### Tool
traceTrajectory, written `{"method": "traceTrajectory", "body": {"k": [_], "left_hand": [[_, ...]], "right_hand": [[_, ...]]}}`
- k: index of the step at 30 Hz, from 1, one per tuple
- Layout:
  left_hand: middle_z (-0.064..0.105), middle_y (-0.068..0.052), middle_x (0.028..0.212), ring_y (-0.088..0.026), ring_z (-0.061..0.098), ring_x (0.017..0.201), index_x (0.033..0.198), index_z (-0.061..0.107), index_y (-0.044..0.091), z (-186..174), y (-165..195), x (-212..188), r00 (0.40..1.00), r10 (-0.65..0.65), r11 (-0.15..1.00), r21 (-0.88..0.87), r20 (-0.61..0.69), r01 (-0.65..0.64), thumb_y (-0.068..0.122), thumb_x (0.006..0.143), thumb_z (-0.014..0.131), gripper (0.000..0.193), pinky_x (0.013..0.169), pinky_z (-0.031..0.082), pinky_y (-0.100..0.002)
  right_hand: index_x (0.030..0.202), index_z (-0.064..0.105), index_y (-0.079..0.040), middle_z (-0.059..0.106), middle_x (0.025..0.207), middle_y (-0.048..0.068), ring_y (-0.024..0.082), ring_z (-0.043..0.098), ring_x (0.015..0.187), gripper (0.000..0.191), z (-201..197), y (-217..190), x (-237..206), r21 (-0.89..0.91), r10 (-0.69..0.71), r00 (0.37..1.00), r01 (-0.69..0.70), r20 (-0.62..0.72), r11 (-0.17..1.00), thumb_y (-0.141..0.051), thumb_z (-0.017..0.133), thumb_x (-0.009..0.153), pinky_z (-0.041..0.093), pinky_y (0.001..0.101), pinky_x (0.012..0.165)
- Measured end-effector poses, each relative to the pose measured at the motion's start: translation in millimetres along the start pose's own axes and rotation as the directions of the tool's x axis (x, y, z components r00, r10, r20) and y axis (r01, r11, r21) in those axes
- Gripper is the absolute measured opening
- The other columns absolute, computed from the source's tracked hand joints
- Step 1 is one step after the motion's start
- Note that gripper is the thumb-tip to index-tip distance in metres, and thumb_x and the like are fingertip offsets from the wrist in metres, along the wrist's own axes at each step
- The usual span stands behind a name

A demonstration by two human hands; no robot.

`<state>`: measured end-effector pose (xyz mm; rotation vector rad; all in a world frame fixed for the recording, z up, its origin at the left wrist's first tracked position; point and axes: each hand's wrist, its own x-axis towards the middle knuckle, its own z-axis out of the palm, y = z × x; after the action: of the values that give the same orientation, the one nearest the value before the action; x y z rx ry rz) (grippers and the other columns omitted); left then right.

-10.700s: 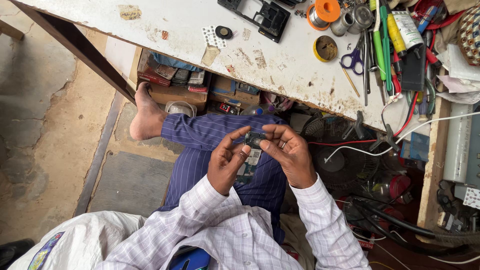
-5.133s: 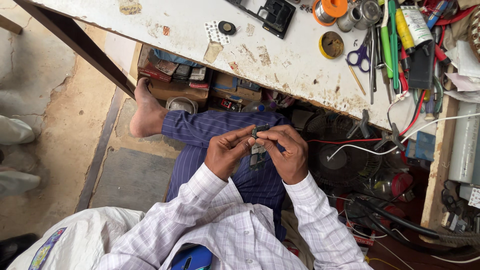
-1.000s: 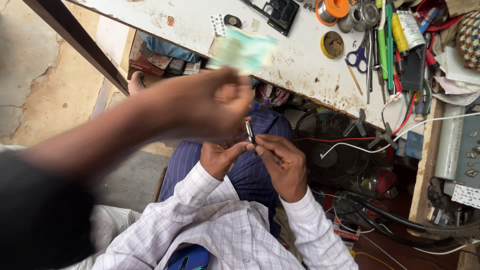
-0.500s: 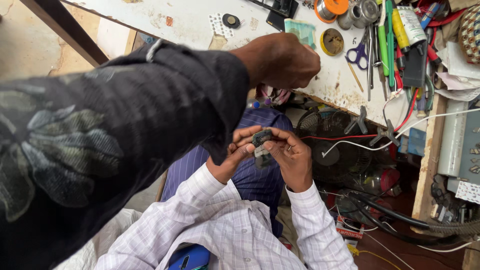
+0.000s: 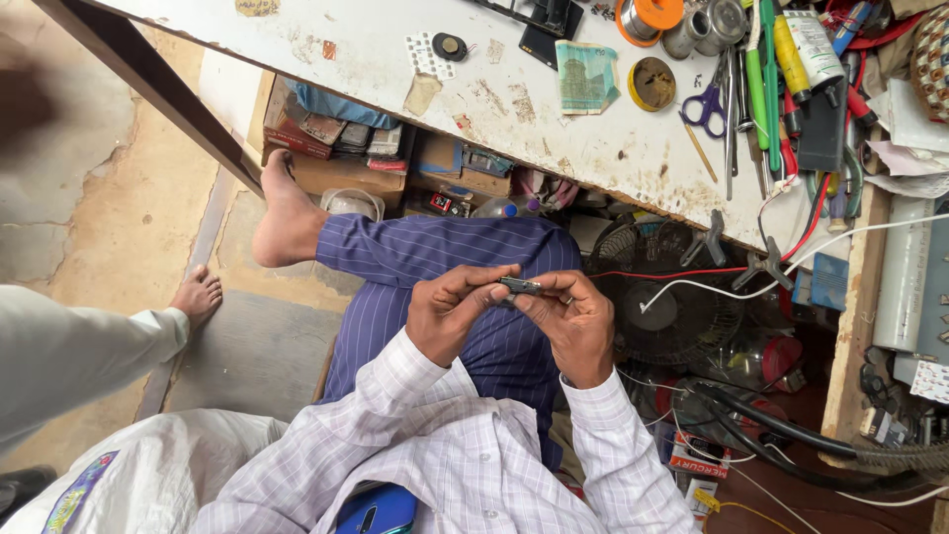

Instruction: The person sits on the floor at a cluttered repair workbench and repairs a feature phone. They first manipulate a small component and the phone's battery and circuit board by hand, reassemble the phone, power it on to check the screen, then use a thin metal probe tool to press and adjust parts near the phone's keypad and screen area.

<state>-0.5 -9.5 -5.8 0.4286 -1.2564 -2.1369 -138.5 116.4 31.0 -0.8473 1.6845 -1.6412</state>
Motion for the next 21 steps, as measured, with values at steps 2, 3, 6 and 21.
{"method": "traceTrajectory", "body": {"k": [2, 3, 6, 21], "left_hand": [[0.076, -0.017, 0.121, -0.021, 0.074, 0.108, 0.118, 0.072, -0.003, -2, 0, 0, 1.000, 0.005, 1.000, -0.006, 0.018, -0.004, 0.004, 0.099, 0.067, 0.020, 0.093, 0.063, -0.031], [0.076, -0.017, 0.120, -0.021, 0.074, 0.108, 0.118, 0.072, -0.003, -2, 1, 0, 1.000, 0.007, 1.000, -0.010, 0.026, -0.006, 0.004, 0.099, 0.068, 0.020, 0.093, 0.063, -0.031], [0.077, -0.018, 0.118, -0.022, 0.076, 0.105, 0.116, 0.073, -0.003, -4, 2, -1, 0.999, -0.033, 0.999, 0.000, 0.030, 0.033, 0.005, 0.098, 0.068, 0.020, 0.092, 0.064, -0.032], [0.078, -0.013, 0.114, -0.025, 0.077, 0.112, 0.107, 0.075, 0.003, 4, 10, -1, 0.964, 0.235, 0.907, 0.328, 0.128, -0.265, 0.010, 0.093, 0.077, 0.015, 0.110, 0.058, -0.043]], "right_hand": [[0.106, 0.067, 0.002, 0.074, 0.102, 0.011, 0.015, 0.074, 0.096, 0.019, -2, 0, -1, -0.047, 0.017, 1.000, -0.017, -0.003, 0.999, 0.002, 0.078, 0.090, 0.062, 0.0282, 0.088], [0.105, 0.067, 0.002, 0.074, 0.101, 0.011, 0.015, 0.074, 0.095, 0.019, -3, -1, -2, -0.070, 0.026, 1.000, -0.026, -0.004, 0.997, 0.002, 0.079, 0.090, 0.063, 0.0281, 0.087], [0.103, 0.069, 0.001, 0.075, 0.099, 0.010, 0.016, 0.075, 0.092, 0.018, -2, -6, -1, -0.115, 0.031, 1.000, -0.031, -0.006, 0.993, 0.001, 0.079, 0.089, 0.064, 0.0288, 0.084], [0.110, 0.067, -0.004, 0.065, 0.114, 0.008, 0.016, 0.070, 0.104, 0.016, 2, -11, -4, -0.281, -0.283, 0.957, 0.287, 0.057, 0.916, -0.010, 0.074, 0.097, 0.062, 0.0271, 0.088]]}}
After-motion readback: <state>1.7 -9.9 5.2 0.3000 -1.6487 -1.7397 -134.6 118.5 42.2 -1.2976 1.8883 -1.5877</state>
